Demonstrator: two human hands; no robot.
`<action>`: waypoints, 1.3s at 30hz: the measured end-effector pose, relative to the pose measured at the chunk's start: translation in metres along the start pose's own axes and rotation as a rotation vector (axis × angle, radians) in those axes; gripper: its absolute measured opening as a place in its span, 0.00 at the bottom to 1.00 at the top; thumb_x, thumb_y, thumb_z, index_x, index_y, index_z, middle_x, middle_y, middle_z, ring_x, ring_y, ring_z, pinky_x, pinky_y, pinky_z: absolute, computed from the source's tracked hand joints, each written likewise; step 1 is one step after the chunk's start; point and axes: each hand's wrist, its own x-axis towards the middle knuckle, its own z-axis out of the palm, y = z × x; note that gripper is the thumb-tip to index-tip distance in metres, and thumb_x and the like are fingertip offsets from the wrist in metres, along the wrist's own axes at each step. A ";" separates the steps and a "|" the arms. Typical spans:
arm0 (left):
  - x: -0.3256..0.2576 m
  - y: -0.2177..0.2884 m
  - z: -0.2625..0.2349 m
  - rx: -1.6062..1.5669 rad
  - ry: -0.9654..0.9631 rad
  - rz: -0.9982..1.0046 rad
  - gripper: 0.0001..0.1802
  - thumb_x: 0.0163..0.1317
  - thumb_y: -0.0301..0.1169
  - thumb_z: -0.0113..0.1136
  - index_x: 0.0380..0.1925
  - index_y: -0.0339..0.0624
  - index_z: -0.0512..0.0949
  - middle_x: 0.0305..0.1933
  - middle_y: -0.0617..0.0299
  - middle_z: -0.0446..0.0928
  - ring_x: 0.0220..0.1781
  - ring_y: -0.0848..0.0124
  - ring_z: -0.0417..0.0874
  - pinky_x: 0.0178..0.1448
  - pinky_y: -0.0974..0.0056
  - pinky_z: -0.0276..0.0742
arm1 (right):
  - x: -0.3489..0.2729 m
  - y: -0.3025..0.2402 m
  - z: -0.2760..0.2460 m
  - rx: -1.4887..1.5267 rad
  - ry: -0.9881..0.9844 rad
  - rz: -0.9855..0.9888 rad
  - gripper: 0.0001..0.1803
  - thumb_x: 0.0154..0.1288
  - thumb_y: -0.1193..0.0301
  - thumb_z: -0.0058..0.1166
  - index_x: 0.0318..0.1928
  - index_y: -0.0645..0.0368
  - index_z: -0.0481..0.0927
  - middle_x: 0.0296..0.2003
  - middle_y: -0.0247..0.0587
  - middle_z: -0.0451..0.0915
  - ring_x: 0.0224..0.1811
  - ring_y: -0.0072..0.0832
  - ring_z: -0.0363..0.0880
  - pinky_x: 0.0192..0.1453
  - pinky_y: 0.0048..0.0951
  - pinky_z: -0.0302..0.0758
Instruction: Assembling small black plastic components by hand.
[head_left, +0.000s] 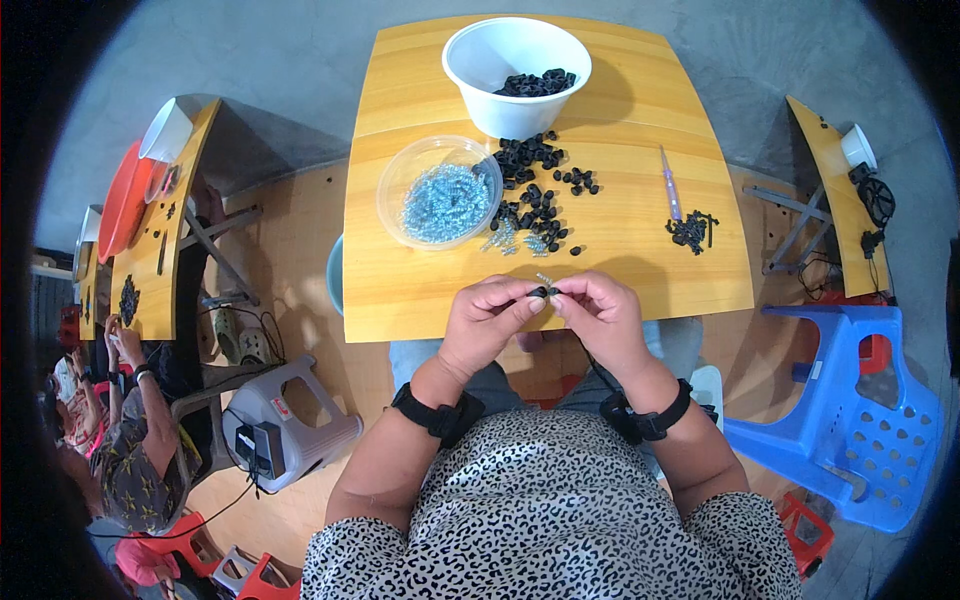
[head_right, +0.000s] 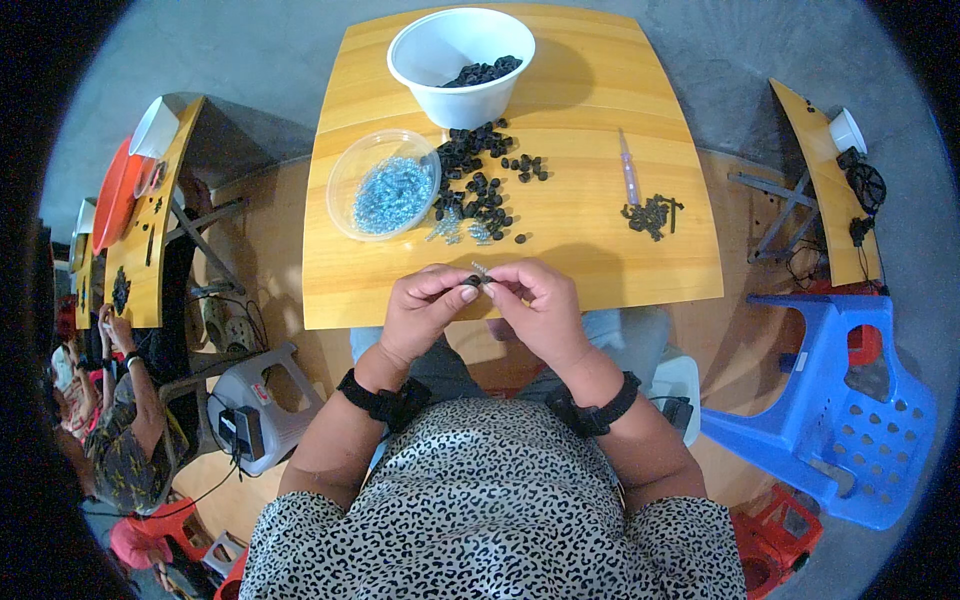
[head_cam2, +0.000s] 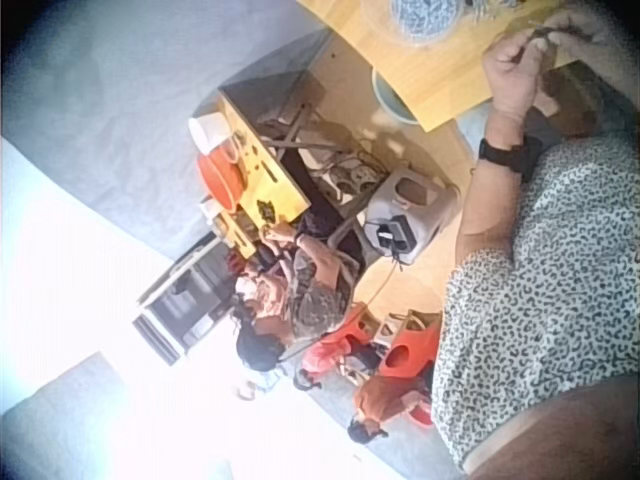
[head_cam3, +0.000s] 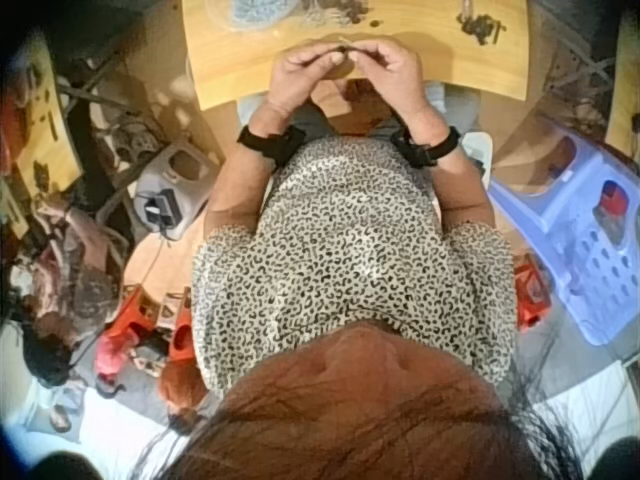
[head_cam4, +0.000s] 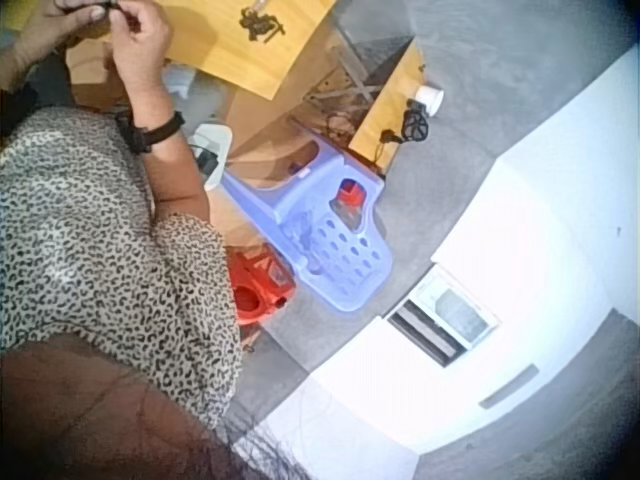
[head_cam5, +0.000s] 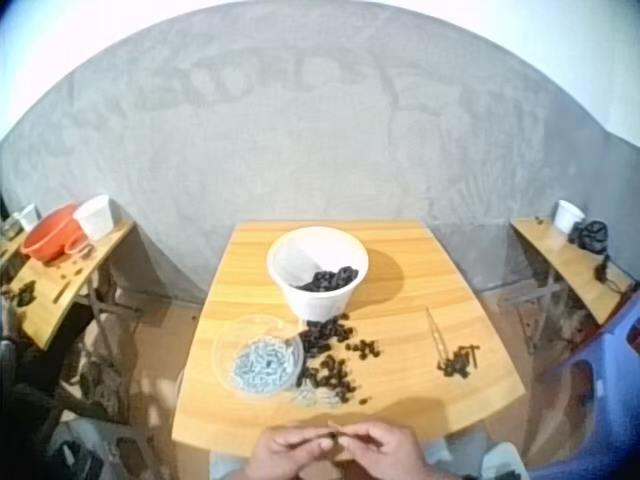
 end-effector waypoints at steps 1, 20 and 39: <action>0.000 0.001 0.000 0.013 -0.012 0.001 0.10 0.62 0.26 0.65 0.43 0.36 0.84 0.35 0.62 0.81 0.37 0.76 0.78 0.42 0.71 0.75 | 0.000 -0.001 -0.001 0.001 0.000 -0.001 0.06 0.60 0.79 0.62 0.39 0.64 0.82 0.31 0.37 0.81 0.29 0.20 0.80 0.33 0.22 0.76; -0.003 -0.001 -0.006 -0.198 0.033 -0.093 0.09 0.64 0.26 0.62 0.41 0.32 0.83 0.40 0.59 0.82 0.40 0.73 0.81 0.48 0.67 0.77 | 0.027 0.002 -0.043 -0.379 0.075 0.085 0.06 0.59 0.74 0.62 0.34 0.65 0.81 0.28 0.44 0.81 0.27 0.29 0.81 0.33 0.29 0.76; -0.003 0.007 -0.021 0.057 -0.051 -0.026 0.07 0.61 0.23 0.64 0.39 0.33 0.83 0.38 0.58 0.82 0.38 0.72 0.82 0.44 0.69 0.77 | 0.072 0.030 -0.043 -0.634 0.089 -0.035 0.08 0.56 0.76 0.60 0.37 0.64 0.82 0.30 0.50 0.79 0.32 0.43 0.80 0.38 0.40 0.76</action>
